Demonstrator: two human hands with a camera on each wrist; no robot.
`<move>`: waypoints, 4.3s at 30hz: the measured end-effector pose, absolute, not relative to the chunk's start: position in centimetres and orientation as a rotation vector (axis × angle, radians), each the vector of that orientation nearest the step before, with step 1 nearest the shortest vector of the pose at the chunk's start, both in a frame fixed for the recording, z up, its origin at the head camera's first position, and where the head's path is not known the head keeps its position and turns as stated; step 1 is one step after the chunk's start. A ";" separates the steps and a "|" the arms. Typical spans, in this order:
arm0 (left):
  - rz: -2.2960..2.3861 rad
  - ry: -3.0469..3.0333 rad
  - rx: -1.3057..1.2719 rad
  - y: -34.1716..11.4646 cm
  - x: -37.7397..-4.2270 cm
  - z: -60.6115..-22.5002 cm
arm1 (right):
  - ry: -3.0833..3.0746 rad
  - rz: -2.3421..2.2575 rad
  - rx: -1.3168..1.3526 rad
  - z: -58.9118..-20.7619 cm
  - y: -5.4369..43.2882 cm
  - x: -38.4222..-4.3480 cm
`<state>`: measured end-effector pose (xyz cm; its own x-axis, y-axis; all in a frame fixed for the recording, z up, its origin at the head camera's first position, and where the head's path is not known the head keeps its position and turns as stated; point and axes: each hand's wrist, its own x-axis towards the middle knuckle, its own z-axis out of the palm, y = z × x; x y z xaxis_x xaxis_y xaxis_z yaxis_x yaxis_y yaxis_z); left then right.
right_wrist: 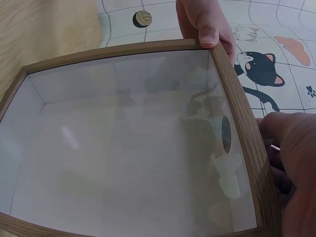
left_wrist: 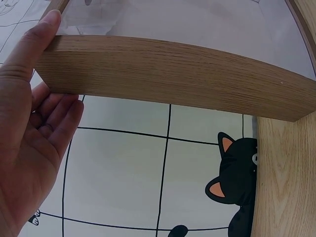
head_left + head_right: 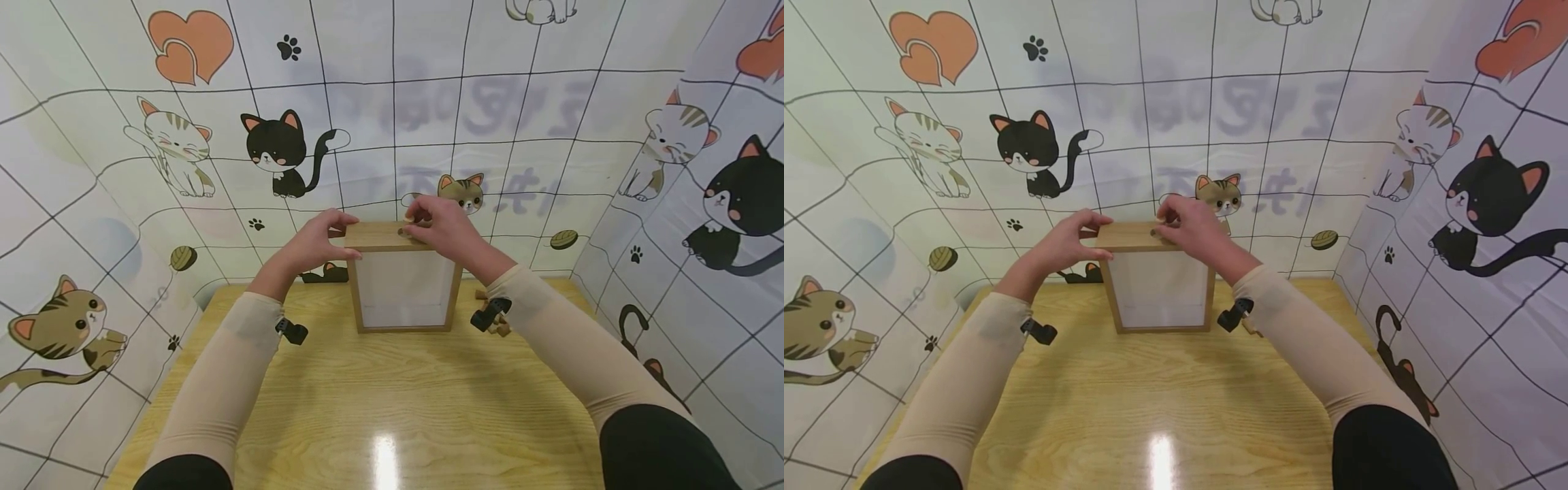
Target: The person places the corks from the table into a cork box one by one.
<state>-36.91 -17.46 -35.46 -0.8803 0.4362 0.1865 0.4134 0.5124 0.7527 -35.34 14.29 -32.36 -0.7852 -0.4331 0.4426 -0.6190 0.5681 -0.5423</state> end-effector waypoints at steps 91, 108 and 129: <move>1.458 2.690 0.714 -17.4 -36.9 -37.1 | -2.891 1.044 0.258 -52.5 36.9 -30.8; 1.542 2.635 0.683 -17.4 -36.9 -38.0 | -2.940 0.986 0.238 -55.7 37.6 -31.1; 1.638 2.529 0.623 -17.1 -36.7 -38.3 | -2.905 1.117 0.164 -56.5 37.2 -30.6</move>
